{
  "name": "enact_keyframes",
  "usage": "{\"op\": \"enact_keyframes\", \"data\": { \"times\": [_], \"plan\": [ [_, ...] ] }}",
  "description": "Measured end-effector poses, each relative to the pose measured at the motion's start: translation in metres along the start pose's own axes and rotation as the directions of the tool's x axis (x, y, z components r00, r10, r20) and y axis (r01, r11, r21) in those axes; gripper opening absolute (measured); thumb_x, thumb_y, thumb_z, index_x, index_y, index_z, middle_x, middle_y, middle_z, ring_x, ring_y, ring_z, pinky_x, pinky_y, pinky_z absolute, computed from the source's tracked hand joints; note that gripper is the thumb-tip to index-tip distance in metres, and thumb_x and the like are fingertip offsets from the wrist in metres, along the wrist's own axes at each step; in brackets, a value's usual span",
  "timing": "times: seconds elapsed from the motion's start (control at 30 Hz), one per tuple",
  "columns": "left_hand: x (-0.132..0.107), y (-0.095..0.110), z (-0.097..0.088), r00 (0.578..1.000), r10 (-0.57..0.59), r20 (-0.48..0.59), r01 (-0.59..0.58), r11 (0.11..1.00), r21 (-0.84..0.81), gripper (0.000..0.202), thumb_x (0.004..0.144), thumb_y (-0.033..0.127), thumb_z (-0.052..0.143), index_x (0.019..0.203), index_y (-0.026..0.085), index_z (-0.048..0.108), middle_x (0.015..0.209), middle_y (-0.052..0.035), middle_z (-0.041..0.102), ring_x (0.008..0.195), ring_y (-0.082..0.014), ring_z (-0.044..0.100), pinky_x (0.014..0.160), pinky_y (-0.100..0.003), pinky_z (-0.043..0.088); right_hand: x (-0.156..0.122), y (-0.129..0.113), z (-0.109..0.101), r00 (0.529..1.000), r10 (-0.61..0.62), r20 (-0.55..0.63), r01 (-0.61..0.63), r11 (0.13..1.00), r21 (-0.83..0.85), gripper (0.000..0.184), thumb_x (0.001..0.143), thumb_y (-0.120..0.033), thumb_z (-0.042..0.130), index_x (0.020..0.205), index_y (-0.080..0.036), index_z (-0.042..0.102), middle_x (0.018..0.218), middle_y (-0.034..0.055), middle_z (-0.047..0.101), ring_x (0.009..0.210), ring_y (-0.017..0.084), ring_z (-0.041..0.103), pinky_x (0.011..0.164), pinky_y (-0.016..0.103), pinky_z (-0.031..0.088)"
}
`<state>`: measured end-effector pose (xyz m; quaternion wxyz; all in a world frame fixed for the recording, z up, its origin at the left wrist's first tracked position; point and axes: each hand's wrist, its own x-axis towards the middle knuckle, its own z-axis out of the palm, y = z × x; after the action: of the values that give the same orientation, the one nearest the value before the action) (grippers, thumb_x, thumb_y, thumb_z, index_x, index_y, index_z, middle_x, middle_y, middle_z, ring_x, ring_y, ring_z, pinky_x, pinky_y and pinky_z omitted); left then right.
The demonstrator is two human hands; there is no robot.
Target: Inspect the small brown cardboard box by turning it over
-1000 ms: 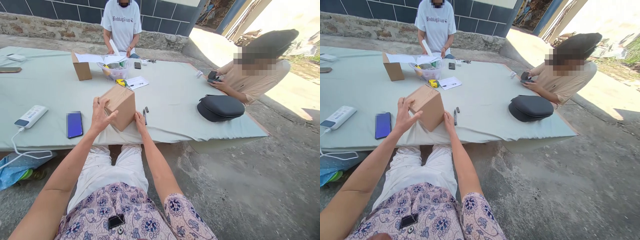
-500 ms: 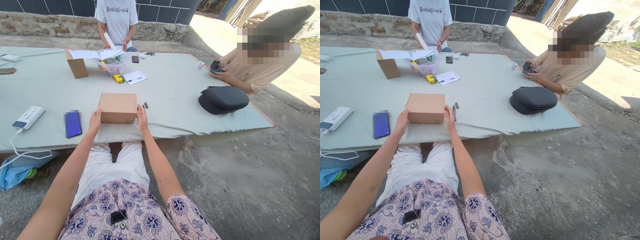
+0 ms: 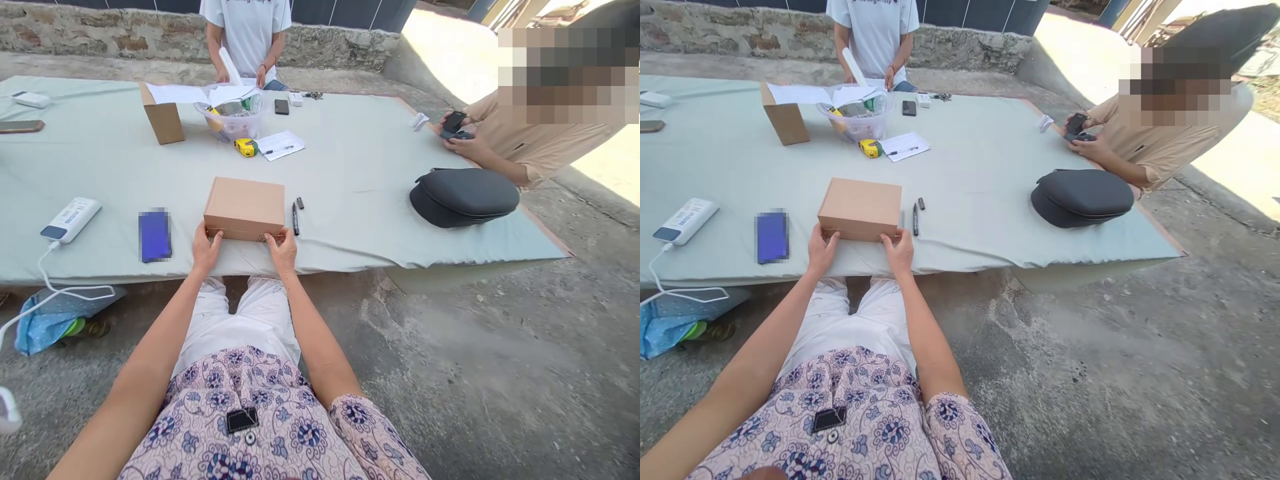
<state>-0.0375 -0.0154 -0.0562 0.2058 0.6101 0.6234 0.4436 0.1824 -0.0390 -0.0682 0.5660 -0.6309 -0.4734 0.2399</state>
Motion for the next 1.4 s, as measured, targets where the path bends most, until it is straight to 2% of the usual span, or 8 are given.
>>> {"op": "enact_keyframes", "data": {
  "times": [0.27,0.4,0.47,0.67,0.87,1.07,1.23,1.4],
  "plan": [
    [-0.001,0.003,-0.003,1.000,-0.016,-0.002,0.016,0.998,-0.065,0.051,0.084,0.031,0.059,0.132,0.016,0.049,0.130,-0.0163,0.062,0.119,-0.0279,0.060,0.104,-0.044,0.051,0.002,0.004,-0.001,0.997,-0.041,0.068,0.042,0.999,-0.003,0.032,0.077,-0.028,0.062,0.106,-0.019,0.053,0.107,0.0080,0.066,0.095,0.022,0.064,0.091,0.039,0.051],
    [-0.001,0.000,0.000,1.000,0.014,-0.009,-0.014,1.000,0.022,0.070,0.077,0.028,0.064,0.142,0.015,0.042,0.140,-0.0194,0.054,0.132,-0.0334,0.052,0.107,-0.048,0.049,0.000,0.009,-0.002,0.995,-0.033,0.096,0.037,0.999,-0.035,0.032,0.080,-0.028,0.057,0.111,-0.019,0.053,0.109,0.0084,0.066,0.097,0.022,0.064,0.092,0.040,0.052],
    [-0.002,-0.001,0.002,1.000,0.017,-0.001,-0.017,0.998,0.067,0.072,0.076,0.027,0.066,0.143,0.016,0.043,0.143,-0.0190,0.052,0.136,-0.0345,0.049,0.110,-0.049,0.047,-0.001,0.010,-0.001,0.996,-0.031,0.080,0.036,0.998,-0.055,0.035,0.081,-0.029,0.057,0.115,-0.019,0.052,0.112,0.0099,0.066,0.099,0.022,0.064,0.093,0.041,0.052],
    [-0.005,-0.001,0.005,0.999,-0.026,0.027,0.023,0.996,0.081,0.067,0.079,0.026,0.063,0.143,0.016,0.043,0.135,-0.0177,0.061,0.127,-0.0361,0.056,0.104,-0.050,0.049,0.001,0.012,0.003,0.994,-0.047,0.098,0.065,0.980,-0.187,0.049,0.079,-0.030,0.058,0.126,-0.020,0.051,0.118,0.0125,0.066,0.108,0.028,0.061,0.101,0.049,0.048],
    [-0.009,-0.001,0.005,0.995,-0.086,0.047,0.079,0.989,0.126,0.068,0.083,0.026,0.062,0.145,0.013,0.040,0.126,-0.0183,0.067,0.118,-0.0378,0.062,0.098,-0.050,0.050,0.000,0.011,-0.001,0.985,-0.032,0.169,0.081,0.953,-0.292,0.050,0.078,-0.030,0.055,0.127,-0.020,0.051,0.115,0.0120,0.068,0.105,0.030,0.063,0.095,0.047,0.050],
    [-0.009,-0.005,0.008,0.999,-0.024,0.023,0.019,0.980,0.200,0.065,0.084,0.026,0.062,0.144,0.014,0.042,0.127,-0.0178,0.067,0.118,-0.0372,0.061,0.108,-0.052,0.041,0.000,0.014,-0.002,0.990,-0.011,0.142,0.059,0.939,-0.338,0.044,0.078,-0.032,0.053,0.120,-0.019,0.054,0.107,0.0133,0.068,0.101,0.032,0.062,0.092,0.048,0.050],
    [-0.012,-0.011,0.014,1.000,0.000,0.007,-0.002,0.974,0.228,0.062,0.085,0.027,0.062,0.142,0.011,0.043,0.132,-0.0217,0.064,0.120,-0.0376,0.061,0.106,-0.053,0.043,-0.001,0.017,-0.002,0.991,0.009,0.133,0.041,0.930,-0.365,0.039,0.079,-0.034,0.052,0.115,-0.018,0.055,0.101,0.0134,0.067,0.097,0.032,0.063,0.089,0.048,0.051],
    [-0.017,-0.017,0.020,0.996,0.084,-0.024,-0.075,0.962,0.264,0.059,0.089,0.030,0.059,0.142,0.010,0.043,0.134,-0.0226,0.062,0.120,-0.0353,0.062,0.103,-0.052,0.047,-0.004,0.020,-0.007,0.992,0.016,0.126,0.035,0.919,-0.392,0.047,0.080,-0.039,0.050,0.121,-0.015,0.053,0.108,0.0149,0.067,0.097,0.029,0.062,0.089,0.045,0.050]
  ]
}}
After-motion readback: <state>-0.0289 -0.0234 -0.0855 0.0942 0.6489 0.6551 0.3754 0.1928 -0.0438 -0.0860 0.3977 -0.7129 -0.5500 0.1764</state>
